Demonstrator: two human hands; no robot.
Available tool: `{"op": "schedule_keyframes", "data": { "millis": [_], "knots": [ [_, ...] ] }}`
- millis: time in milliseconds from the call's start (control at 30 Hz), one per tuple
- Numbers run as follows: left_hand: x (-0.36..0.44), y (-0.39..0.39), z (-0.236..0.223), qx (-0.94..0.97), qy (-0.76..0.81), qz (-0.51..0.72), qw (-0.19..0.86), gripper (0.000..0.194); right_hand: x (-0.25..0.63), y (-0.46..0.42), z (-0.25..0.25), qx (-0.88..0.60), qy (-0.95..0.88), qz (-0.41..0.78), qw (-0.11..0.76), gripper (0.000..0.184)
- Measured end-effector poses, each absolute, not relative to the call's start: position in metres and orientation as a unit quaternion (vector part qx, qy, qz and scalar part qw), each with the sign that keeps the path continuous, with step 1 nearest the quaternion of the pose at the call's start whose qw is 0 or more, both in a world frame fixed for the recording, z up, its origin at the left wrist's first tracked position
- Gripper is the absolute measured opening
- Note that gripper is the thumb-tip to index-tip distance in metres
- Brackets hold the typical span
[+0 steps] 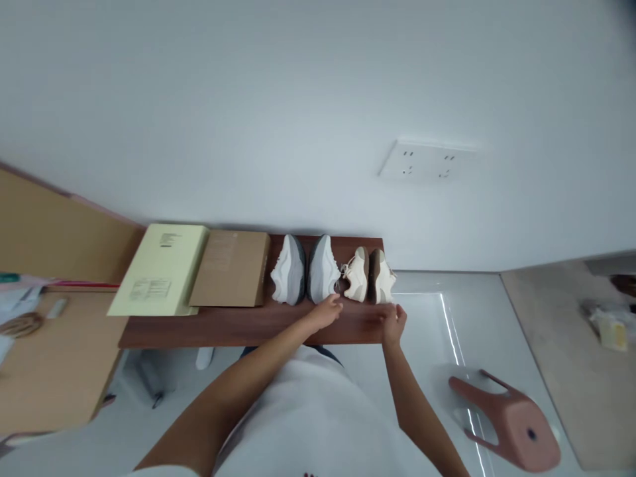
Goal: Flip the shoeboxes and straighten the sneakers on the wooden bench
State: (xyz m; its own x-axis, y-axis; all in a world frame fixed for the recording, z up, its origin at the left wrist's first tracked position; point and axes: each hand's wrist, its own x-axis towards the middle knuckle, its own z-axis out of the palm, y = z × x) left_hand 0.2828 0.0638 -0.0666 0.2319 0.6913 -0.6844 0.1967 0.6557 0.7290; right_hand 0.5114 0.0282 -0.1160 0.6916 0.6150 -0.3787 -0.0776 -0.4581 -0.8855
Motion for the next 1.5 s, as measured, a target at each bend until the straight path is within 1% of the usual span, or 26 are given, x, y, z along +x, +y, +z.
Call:
{"op": "schedule_keyframes", "data": {
  "millis": [67,200,300,433,567,667,833,933,1000,1067,1200,1267,1333,1400,1500],
  "knots": [
    [0.237,0.042,-0.057,0.382,0.603,0.177,0.678,0.052,0.506,0.012,-0.114,-0.783,-0.188,0.331,0.492,0.062],
    [0.139,-0.004,-0.044,0.365,0.693,0.248,0.569,0.049,0.487,0.000,-0.099,-0.768,-0.227,0.308,0.514,0.057],
    [0.078,-0.033,-0.040,0.312,0.740,0.306,0.511,0.049,0.457,0.011,-0.077,-0.742,-0.255,0.330,0.525,0.053],
    [0.021,-0.050,-0.039,0.250,0.777,0.376,0.438,0.048,0.391,0.037,-0.040,-0.687,-0.314,0.388,0.527,0.052],
    [-0.027,-0.043,-0.028,0.285,0.765,0.410,0.406,0.048,0.301,0.049,-0.014,-0.636,-0.405,0.413,0.511,0.049],
    [-0.065,-0.031,-0.015,0.329,0.748,0.429,0.385,0.048,0.226,0.044,-0.009,-0.596,-0.510,0.412,0.463,0.049],
    [-0.130,-0.023,-0.005,0.360,0.736,0.430,0.379,0.045,0.114,0.025,-0.015,-0.499,-0.732,0.350,0.304,0.048],
    [-0.170,-0.030,-0.007,0.368,0.738,0.419,0.380,0.041,0.068,0.013,-0.018,-0.478,-0.787,0.313,0.232,0.049],
    [-0.197,-0.036,-0.008,0.370,0.746,0.406,0.376,0.039,0.044,0.005,-0.020,-0.482,-0.786,0.317,0.224,0.048],
    [-0.222,-0.040,-0.009,0.372,0.758,0.392,0.365,0.035,0.023,0.000,-0.022,-0.492,-0.767,0.335,0.238,0.047],
    [-0.261,-0.040,-0.010,0.374,0.773,0.373,0.352,0.030,-0.011,-0.003,-0.027,-0.508,-0.733,0.370,0.263,0.051],
    [-0.272,-0.036,-0.011,0.377,0.770,0.364,0.365,0.031,-0.023,0.001,-0.028,-0.516,-0.729,0.375,0.248,0.054],
    [-0.278,-0.030,-0.011,0.378,0.764,0.357,0.381,0.033,-0.033,0.005,-0.029,-0.530,-0.740,0.363,0.200,0.055],
    [-0.279,-0.024,-0.012,0.379,0.759,0.353,0.396,0.035,-0.038,0.009,-0.030,-0.547,-0.762,0.326,0.118,0.058],
    [-0.278,-0.021,-0.014,0.381,0.749,0.356,0.410,0.035,-0.038,0.013,-0.035,-0.570,-0.781,0.255,-0.015,0.068]
  ]
}}
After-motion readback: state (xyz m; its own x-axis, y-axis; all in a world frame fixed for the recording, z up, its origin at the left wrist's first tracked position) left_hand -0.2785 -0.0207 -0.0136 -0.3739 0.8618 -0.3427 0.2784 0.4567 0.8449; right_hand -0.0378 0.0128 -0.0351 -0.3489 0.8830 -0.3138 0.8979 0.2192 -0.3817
